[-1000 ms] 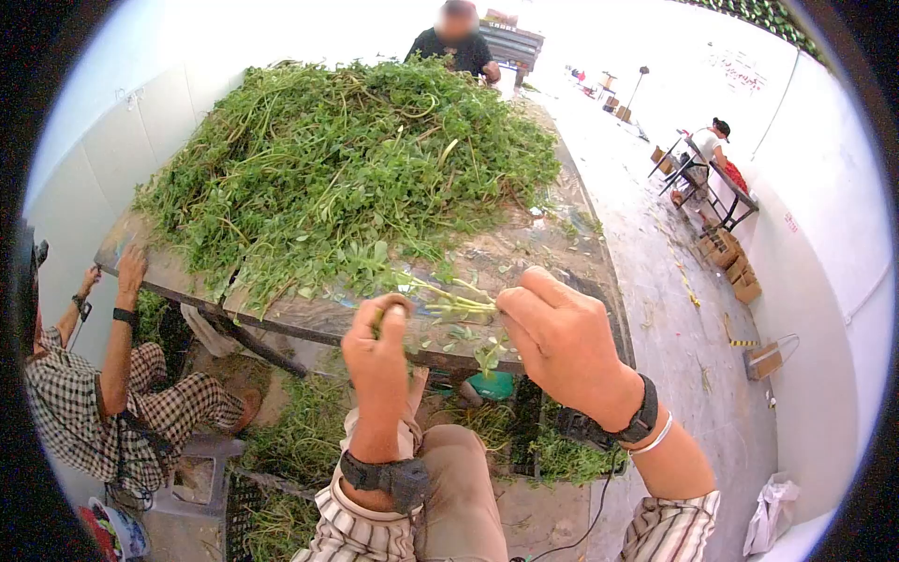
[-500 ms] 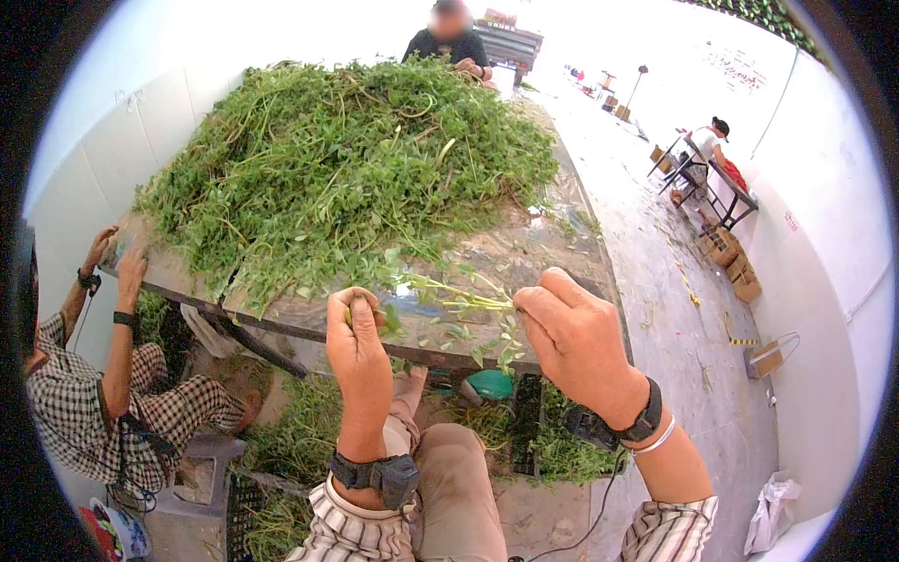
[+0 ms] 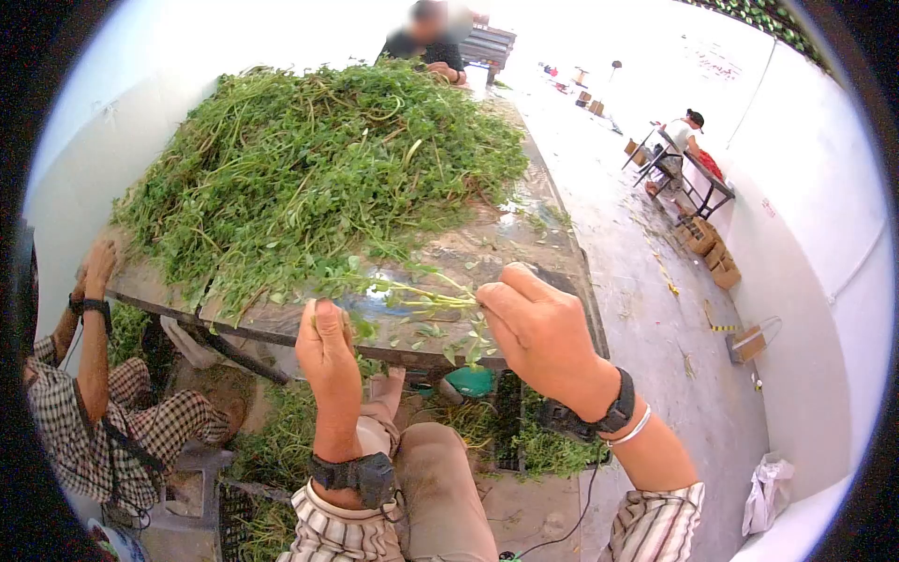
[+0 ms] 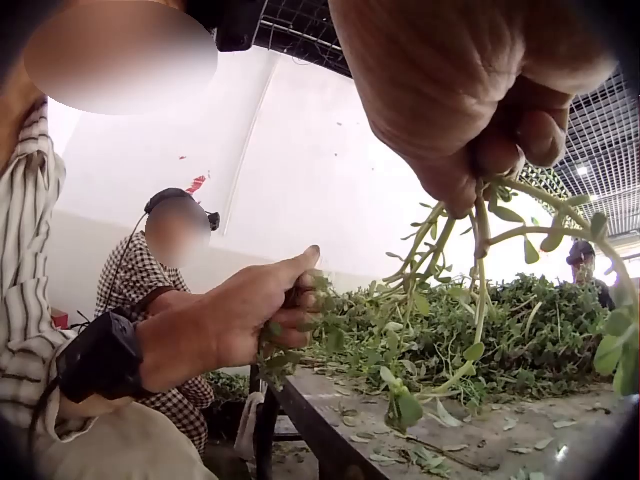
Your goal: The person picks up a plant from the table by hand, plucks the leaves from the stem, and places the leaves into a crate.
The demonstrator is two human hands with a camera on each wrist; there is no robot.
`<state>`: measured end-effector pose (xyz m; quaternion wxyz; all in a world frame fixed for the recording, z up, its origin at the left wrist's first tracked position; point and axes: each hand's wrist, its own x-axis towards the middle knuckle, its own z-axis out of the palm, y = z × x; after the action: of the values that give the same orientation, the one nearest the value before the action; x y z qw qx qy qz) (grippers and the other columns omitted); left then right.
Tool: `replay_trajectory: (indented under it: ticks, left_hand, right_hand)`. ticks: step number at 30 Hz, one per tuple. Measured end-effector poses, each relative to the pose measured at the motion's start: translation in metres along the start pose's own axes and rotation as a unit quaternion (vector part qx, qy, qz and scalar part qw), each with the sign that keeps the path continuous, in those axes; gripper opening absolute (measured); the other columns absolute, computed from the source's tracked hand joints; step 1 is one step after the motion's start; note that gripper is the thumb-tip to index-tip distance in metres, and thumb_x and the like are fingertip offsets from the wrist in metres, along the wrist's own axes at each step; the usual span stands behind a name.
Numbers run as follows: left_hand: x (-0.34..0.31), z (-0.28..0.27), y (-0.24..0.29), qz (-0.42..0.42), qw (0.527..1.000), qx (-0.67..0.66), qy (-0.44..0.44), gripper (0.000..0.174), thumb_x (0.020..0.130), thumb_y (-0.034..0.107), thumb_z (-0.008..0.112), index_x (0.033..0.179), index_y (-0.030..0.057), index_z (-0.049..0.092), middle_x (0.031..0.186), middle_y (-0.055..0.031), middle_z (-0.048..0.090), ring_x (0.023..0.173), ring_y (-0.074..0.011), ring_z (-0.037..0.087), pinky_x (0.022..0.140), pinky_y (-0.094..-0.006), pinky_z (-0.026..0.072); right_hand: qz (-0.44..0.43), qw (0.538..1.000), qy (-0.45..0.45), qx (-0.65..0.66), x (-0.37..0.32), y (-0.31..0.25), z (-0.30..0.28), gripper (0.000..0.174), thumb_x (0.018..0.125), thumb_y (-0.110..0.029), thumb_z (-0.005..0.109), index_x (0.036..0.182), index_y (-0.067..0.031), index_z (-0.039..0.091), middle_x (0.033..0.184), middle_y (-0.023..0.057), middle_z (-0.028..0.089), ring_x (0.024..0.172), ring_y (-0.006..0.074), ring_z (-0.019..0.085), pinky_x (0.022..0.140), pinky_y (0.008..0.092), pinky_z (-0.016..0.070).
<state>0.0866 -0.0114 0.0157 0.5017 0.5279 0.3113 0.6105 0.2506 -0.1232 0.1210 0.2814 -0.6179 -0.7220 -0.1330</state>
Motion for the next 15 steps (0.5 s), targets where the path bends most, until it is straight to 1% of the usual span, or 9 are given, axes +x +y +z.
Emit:
replay_trajectory:
  ticks: [3,5,6,7,9,10,13,14,15]
  left_hand:
    - [-0.002,-0.004,0.007,0.001,1.000,-0.008,-0.005,0.037,0.095,0.036,0.047,0.072,0.0083,0.041,0.062,0.0066,0.030,0.057,-0.0029,0.027,0.049,-0.0207,0.0220]
    - [-0.002,0.000,0.012,0.026,0.998,0.062,-0.011,0.036,0.094,0.034,0.051,0.072,0.0078,0.041,0.062,0.0062,0.031,0.059,-0.0037,0.026,0.049,-0.0221,0.0224]
    - [-0.003,0.000,0.010,0.007,0.998,0.063,-0.013,0.033,0.092,0.030,0.055,0.073,0.0066,0.042,0.064,0.0046,0.034,0.061,-0.0065,0.029,0.052,-0.0240,0.0268]
    - [-0.004,0.000,0.011,0.009,0.998,0.060,-0.017,0.033,0.092,0.030,0.055,0.073,0.0066,0.042,0.064,0.0046,0.034,0.061,-0.0065,0.029,0.052,-0.0240,0.0268]
    - [-0.003,0.005,0.015,0.045,0.991,0.123,-0.014,0.027,0.090,0.025,0.057,0.076,0.0051,0.045,0.069,0.0020,0.039,0.066,-0.0092,0.036,0.059,-0.0252,0.0333]
    - [-0.004,0.007,0.014,0.040,0.994,0.098,-0.018,0.018,0.090,0.019,0.056,0.083,0.0027,0.051,0.075,-0.0006,0.045,0.072,-0.0121,0.041,0.066,-0.0261,0.0368]
    - [-0.005,0.014,0.015,0.031,0.996,0.082,-0.028,0.014,0.090,0.016,0.054,0.092,0.0019,0.056,0.080,-0.0027,0.049,0.074,-0.0118,0.042,0.068,-0.0263,0.0374]
    - [-0.006,0.007,0.010,0.069,0.984,0.150,-0.071,0.020,0.089,0.012,0.054,0.105,0.0021,0.059,0.080,-0.0036,0.054,0.073,-0.0115,0.047,0.068,-0.0262,0.0402]
    - [-0.009,0.002,0.013,0.070,0.982,0.166,-0.058,0.020,0.089,0.012,0.054,0.105,0.0021,0.059,0.080,-0.0036,0.054,0.073,-0.0115,0.047,0.068,-0.0262,0.0402]
  right_hand:
    - [0.004,1.000,-0.003,0.012,0.000,-0.003,0.000,0.011,0.077,-0.001,0.059,0.088,-0.0022,0.057,0.076,0.0119,0.048,0.065,0.0307,0.054,0.056,0.0354,0.0445]
    - [0.010,1.000,-0.006,0.001,0.001,-0.002,-0.002,0.011,0.078,-0.001,0.058,0.088,-0.0021,0.057,0.076,0.0119,0.049,0.065,0.0306,0.054,0.057,0.0355,0.0446]
    - [0.014,1.000,-0.006,0.009,0.000,-0.002,-0.001,0.011,0.078,-0.001,0.058,0.088,-0.0024,0.057,0.076,0.0119,0.049,0.065,0.0307,0.054,0.057,0.0358,0.0447]
    - [0.020,1.000,-0.006,0.016,-0.002,-0.001,-0.001,0.011,0.078,-0.001,0.058,0.088,-0.0026,0.057,0.076,0.0118,0.049,0.065,0.0307,0.054,0.057,0.0360,0.0448]
    - [0.011,1.000,-0.002,-0.001,-0.001,0.001,-0.001,0.011,0.077,-0.002,0.058,0.088,-0.0030,0.057,0.077,0.0118,0.049,0.065,0.0306,0.055,0.057,0.0362,0.0450]
    - [-0.001,1.000,-0.003,-0.010,-0.003,0.002,-0.004,0.012,0.077,-0.002,0.059,0.089,-0.0033,0.057,0.077,0.0117,0.049,0.066,0.0305,0.055,0.057,0.0364,0.0452]
    - [-0.004,1.000,0.015,0.001,-0.003,0.001,-0.003,0.012,0.077,-0.002,0.059,0.088,-0.0037,0.057,0.077,0.0116,0.049,0.066,0.0303,0.055,0.057,0.0366,0.0451]
    - [-0.006,1.000,0.012,0.019,-0.006,-0.004,-0.001,0.012,0.077,-0.002,0.059,0.088,-0.0037,0.057,0.077,0.0116,0.049,0.066,0.0303,0.055,0.057,0.0366,0.0451]
    - [0.001,1.000,0.012,0.020,-0.006,-0.005,-0.004,0.012,0.077,-0.002,0.059,0.088,-0.0036,0.057,0.077,0.0115,0.049,0.066,0.0300,0.055,0.056,0.0364,0.0450]
